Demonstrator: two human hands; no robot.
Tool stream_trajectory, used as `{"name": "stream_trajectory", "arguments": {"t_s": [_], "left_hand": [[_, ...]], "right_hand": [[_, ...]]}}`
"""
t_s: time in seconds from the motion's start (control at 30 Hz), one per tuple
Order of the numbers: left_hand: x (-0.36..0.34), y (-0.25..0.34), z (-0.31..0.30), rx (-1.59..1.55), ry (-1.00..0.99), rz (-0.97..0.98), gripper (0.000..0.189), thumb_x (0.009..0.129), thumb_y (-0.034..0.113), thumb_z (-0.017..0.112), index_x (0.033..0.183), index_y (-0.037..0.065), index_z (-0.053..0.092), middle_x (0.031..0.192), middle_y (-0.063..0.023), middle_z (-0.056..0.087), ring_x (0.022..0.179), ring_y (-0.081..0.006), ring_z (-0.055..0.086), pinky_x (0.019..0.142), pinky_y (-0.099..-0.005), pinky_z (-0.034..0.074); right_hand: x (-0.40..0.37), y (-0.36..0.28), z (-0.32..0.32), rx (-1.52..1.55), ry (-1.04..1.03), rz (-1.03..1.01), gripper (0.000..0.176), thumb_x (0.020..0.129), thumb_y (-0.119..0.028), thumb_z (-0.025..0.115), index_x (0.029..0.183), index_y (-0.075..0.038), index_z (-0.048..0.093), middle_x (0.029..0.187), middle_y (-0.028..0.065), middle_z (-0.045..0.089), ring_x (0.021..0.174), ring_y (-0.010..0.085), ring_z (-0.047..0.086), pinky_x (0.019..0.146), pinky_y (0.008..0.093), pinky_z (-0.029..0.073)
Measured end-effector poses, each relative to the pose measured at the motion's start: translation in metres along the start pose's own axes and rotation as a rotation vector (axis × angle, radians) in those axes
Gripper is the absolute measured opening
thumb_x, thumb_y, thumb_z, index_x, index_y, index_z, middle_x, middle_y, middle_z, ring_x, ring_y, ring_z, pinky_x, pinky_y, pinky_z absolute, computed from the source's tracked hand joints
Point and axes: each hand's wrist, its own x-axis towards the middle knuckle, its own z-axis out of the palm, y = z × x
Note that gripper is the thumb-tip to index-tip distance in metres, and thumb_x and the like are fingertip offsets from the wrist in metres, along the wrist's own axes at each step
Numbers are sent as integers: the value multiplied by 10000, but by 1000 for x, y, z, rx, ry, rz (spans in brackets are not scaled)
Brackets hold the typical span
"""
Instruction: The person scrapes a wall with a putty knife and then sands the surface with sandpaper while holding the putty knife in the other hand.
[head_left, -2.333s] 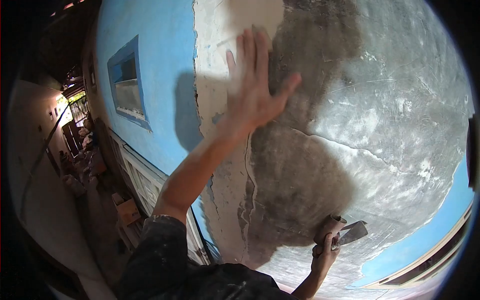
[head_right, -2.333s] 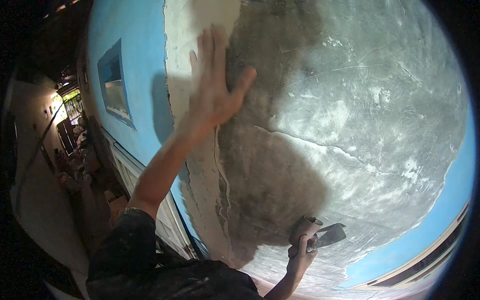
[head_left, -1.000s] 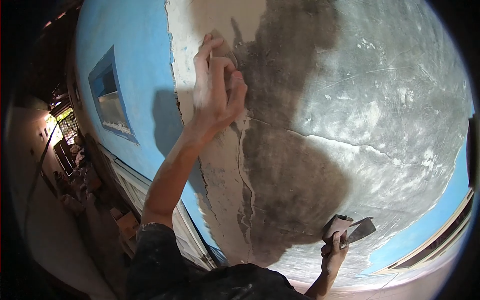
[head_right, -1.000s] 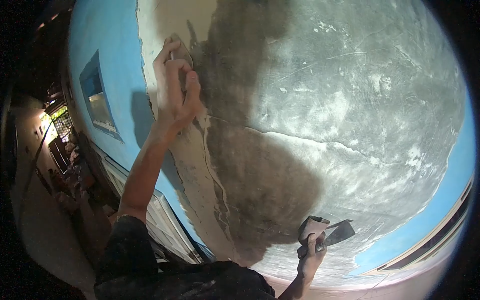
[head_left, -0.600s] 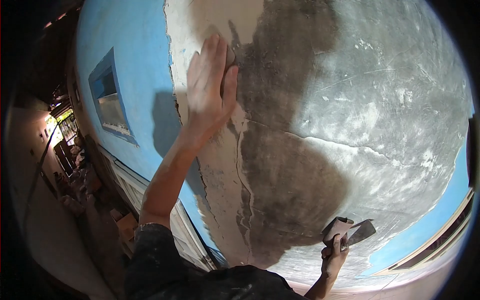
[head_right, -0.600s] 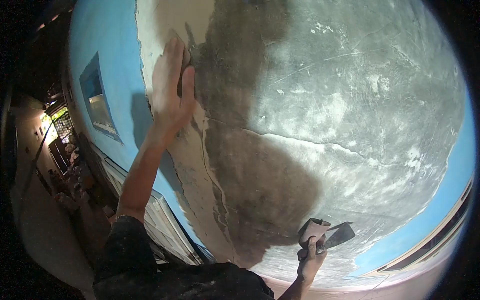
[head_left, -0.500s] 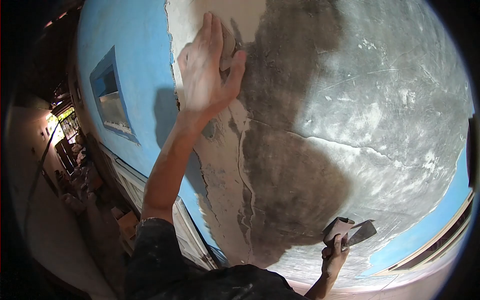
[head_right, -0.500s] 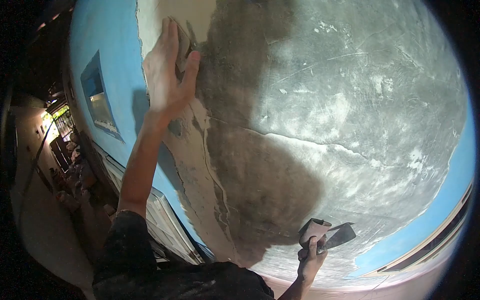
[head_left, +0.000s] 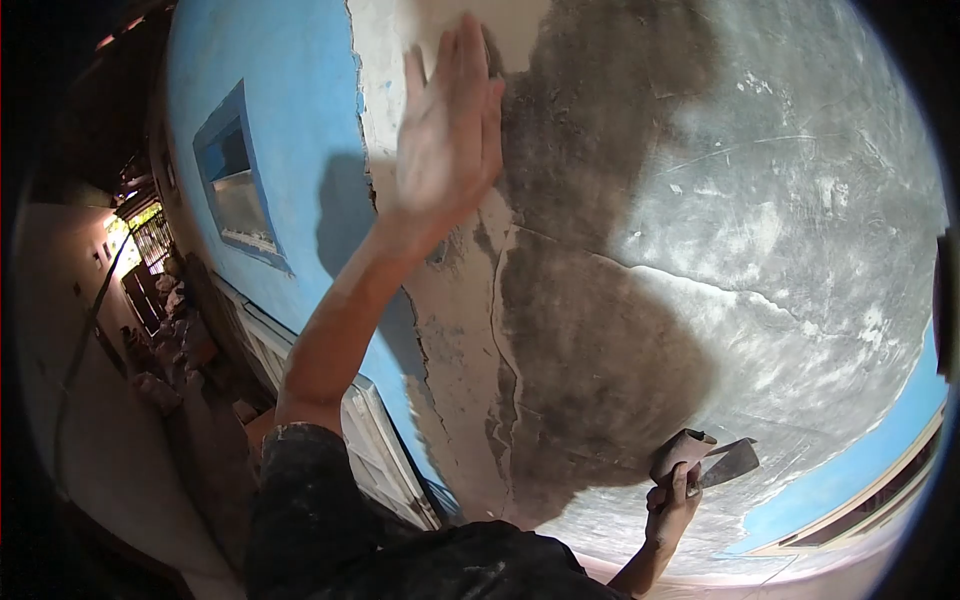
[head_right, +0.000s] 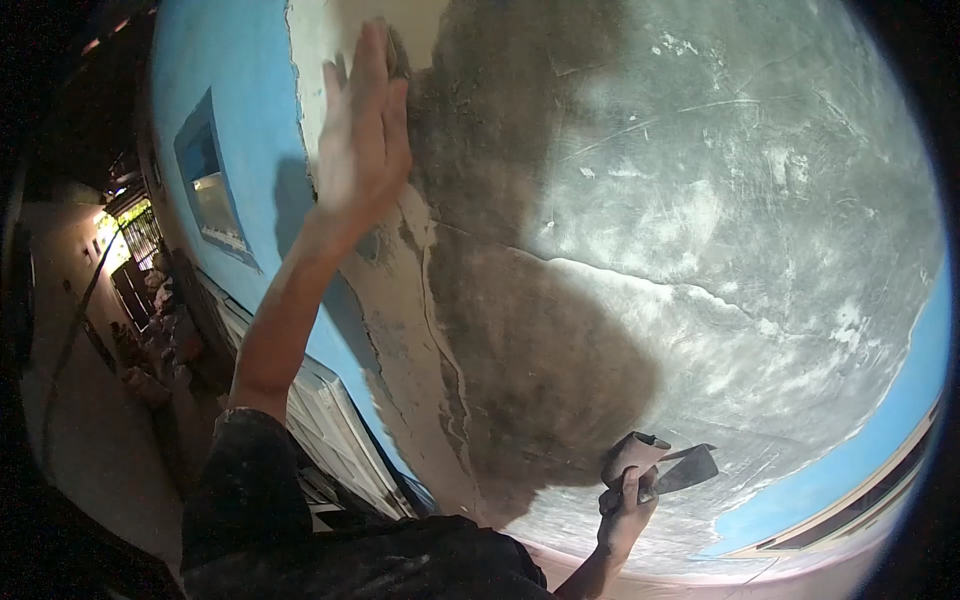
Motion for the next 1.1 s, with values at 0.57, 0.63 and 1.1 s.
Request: {"name": "stream_trajectory", "arguments": {"t_s": [0.57,0.63,1.1], "left_hand": [[-20,34,-10,46,-192,-164,973,909,575,506,1476,-96,88,1484,-336,258,1407,-450,233,1128,-622,61],[-1,22,-5,-15,-135,-196,977,894,606,505,1471,-95,144,1480,-321,282,1393,-450,265,1104,-660,82],[-1,27,-2,-71,-99,-303,939,905,594,490,1479,-75,166,1483,-327,273,1396,-449,264,1084,-681,101]], "right_hand": [[-12,-12,11,69,47,4,166,962,-269,603,923,-155,488,595,-61,379,424,34,315,377,204,249],[-13,-13,16,77,54,33,174,961,-269,604,911,-160,478,594,-61,382,421,35,312,376,206,247],[-14,-18,29,65,28,43,181,960,-287,604,967,-145,492,584,-67,366,420,26,304,368,202,224]]}}
